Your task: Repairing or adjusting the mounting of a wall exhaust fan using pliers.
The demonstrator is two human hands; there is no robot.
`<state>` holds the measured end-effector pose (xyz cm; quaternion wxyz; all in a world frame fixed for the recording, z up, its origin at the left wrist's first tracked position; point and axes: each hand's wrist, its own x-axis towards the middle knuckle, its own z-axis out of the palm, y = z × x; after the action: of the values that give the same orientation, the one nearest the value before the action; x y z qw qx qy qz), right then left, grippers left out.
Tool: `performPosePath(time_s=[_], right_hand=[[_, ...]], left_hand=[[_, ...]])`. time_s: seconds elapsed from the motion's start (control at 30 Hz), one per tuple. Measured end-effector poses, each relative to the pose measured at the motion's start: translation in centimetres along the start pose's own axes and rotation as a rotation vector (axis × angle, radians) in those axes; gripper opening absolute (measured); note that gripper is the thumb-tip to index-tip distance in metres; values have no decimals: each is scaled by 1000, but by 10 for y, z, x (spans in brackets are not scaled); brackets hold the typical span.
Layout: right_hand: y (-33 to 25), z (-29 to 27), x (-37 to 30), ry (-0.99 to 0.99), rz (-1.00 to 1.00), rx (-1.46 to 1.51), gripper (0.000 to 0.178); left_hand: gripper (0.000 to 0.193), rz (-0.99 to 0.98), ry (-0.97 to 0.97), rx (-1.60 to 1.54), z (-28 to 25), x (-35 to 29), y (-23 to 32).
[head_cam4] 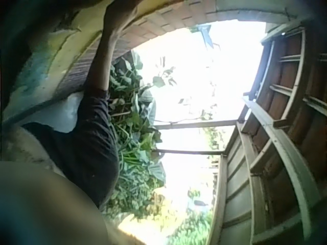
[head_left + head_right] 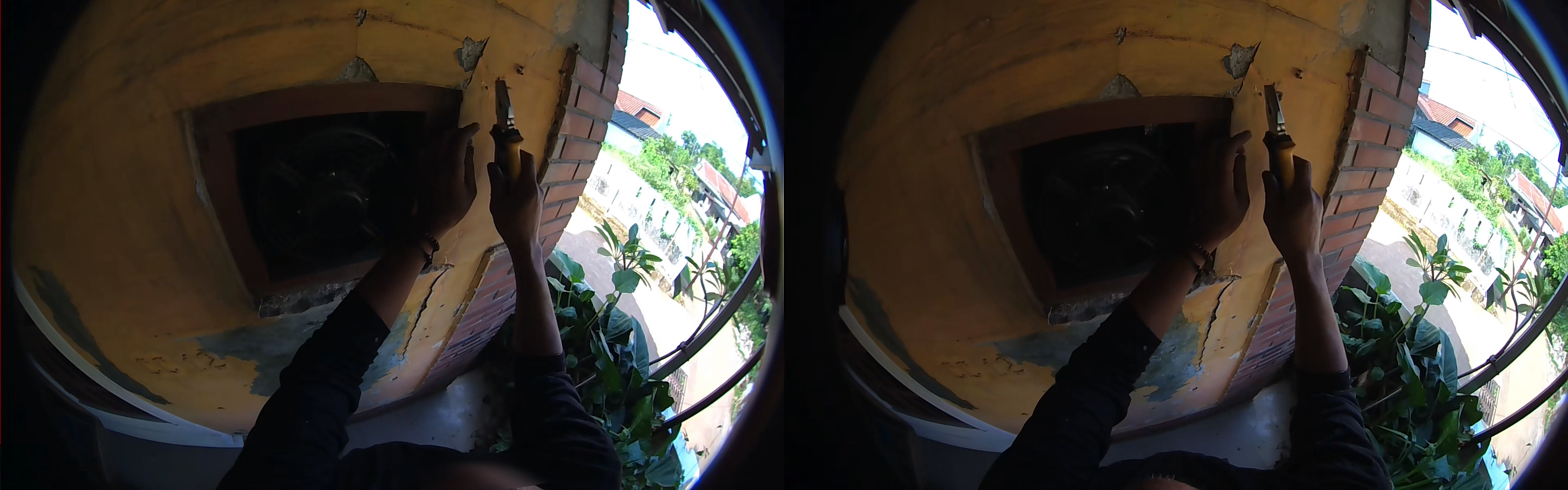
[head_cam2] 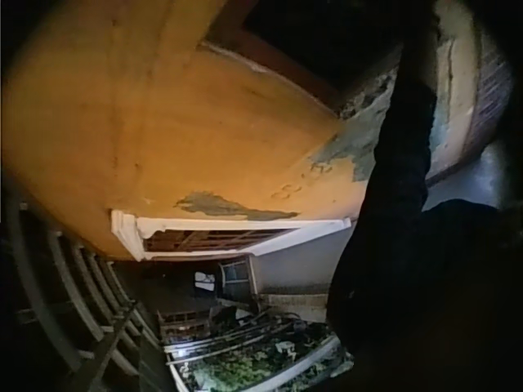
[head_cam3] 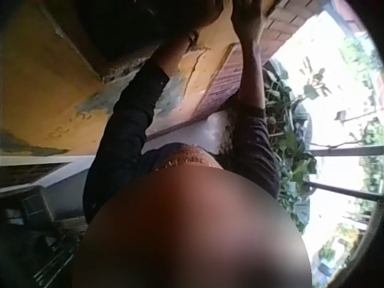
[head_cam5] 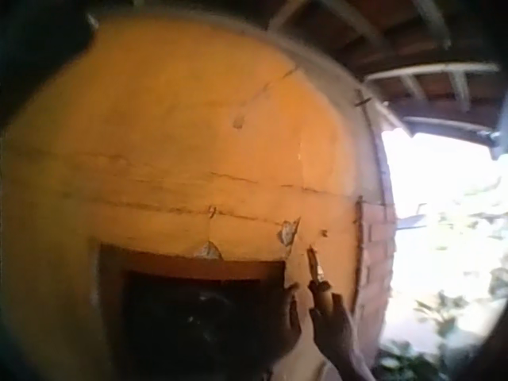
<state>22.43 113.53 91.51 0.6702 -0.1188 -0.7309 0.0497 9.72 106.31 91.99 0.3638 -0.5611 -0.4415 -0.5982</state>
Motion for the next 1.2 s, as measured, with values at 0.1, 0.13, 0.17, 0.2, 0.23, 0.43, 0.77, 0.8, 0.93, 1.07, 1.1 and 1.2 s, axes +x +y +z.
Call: performPosePath(time_s=[0.1,0.13,0.17,0.2,0.23,0.43,0.77,0.8,0.93,1.07,1.1,1.2], right_hand=[[5,4,5,-236,91,-135,43],[3,-1,0,-183,133,-46,41],[-7,-2,1,-133,161,52,40],[-26,-10,4,-92,292,159,38],[-27,-7,5,-92,294,156,38],[-13,-18,21,-315,235,-57,37],[-3,-12,17,-235,162,-60,33],[-10,-8,14,-82,85,57,34],[-7,-11,25,-357,142,-183,35],[-28,-21,23,-223,257,167,37],[-26,-15,21,-223,258,166,37],[-13,-6,26,-303,137,-193,32]], left_hand=[[39,99,9,56,-1,1,-6],[39,71,-33,110,-2,-6,-4],[40,43,-64,175,-9,-8,-6],[40,42,-64,171,-11,-8,-3],[41,22,-89,228,-13,-7,0],[44,30,-77,303,-3,-9,-2],[48,-11,-98,314,-2,-5,-2],[48,-9,-99,313,-3,-5,-2],[48,-10,-92,248,1,-8,2],[48,-35,-117,275,-4,-6,-2],[48,-34,-117,275,-4,-7,-2],[48,-28,-93,285,3,-9,-1]])
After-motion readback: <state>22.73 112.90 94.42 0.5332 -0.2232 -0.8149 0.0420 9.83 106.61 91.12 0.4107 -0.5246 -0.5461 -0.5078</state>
